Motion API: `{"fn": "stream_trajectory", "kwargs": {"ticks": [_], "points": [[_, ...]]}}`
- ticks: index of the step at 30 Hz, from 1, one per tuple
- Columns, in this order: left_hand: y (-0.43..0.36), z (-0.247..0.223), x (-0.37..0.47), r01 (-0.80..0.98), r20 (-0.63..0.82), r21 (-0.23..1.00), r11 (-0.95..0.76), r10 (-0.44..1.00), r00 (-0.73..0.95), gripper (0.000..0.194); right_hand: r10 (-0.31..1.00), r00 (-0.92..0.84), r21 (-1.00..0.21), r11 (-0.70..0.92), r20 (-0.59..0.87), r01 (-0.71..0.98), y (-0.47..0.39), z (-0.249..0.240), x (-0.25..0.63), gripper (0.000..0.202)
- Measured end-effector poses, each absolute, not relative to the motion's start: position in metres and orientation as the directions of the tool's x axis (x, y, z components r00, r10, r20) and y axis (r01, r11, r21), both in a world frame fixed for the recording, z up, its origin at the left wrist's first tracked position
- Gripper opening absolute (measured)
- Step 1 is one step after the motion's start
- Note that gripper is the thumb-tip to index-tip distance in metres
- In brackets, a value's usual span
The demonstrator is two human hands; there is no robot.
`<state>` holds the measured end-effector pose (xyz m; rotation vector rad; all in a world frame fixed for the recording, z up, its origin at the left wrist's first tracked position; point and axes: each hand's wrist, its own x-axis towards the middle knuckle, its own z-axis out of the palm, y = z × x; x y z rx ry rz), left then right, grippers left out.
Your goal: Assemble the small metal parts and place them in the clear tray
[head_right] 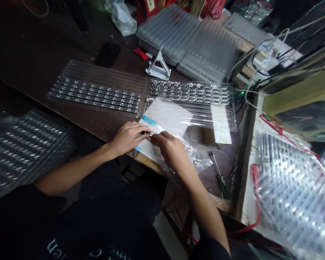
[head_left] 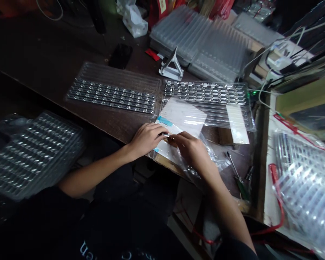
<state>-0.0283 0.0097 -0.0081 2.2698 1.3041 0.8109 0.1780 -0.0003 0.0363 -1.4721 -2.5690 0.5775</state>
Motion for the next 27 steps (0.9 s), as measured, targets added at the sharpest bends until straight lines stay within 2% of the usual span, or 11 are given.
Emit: {"fn": "stream_trajectory", "kwargs": {"ticks": [3,7,14,19,24,27], "points": [[0.010,-0.007,-0.022,0.609,0.316,0.641,-0.467,0.884,0.344,0.009,0.894,-0.443,-0.353,0.393,-0.069,0.849,0.000,0.046,0.195,0.024],[0.009,-0.003,-0.008,0.519,0.346,0.699,-0.492,0.868,0.357,0.008,0.913,-0.354,-0.230,0.307,-0.204,0.923,-0.001,0.055,0.215,0.018],[0.007,0.000,0.010,0.491,0.343,0.695,-0.524,0.843,0.414,0.009,0.868,-0.418,-0.249,0.357,-0.266,0.900,-0.003,0.051,0.212,0.017],[0.005,-0.005,0.013,0.517,0.331,0.660,-0.545,0.829,0.451,0.010,0.843,-0.456,-0.330,0.360,-0.286,0.873,-0.002,0.049,0.215,0.015],[0.005,-0.004,0.013,0.532,0.337,0.658,-0.533,0.840,0.424,0.008,0.855,-0.491,-0.482,0.365,-0.165,0.797,0.000,0.051,0.222,0.022],[0.006,-0.005,0.012,0.542,0.319,0.677,-0.498,0.862,0.394,0.006,0.874,-0.474,-0.534,0.351,-0.109,0.769,0.000,0.051,0.223,0.023]]}}
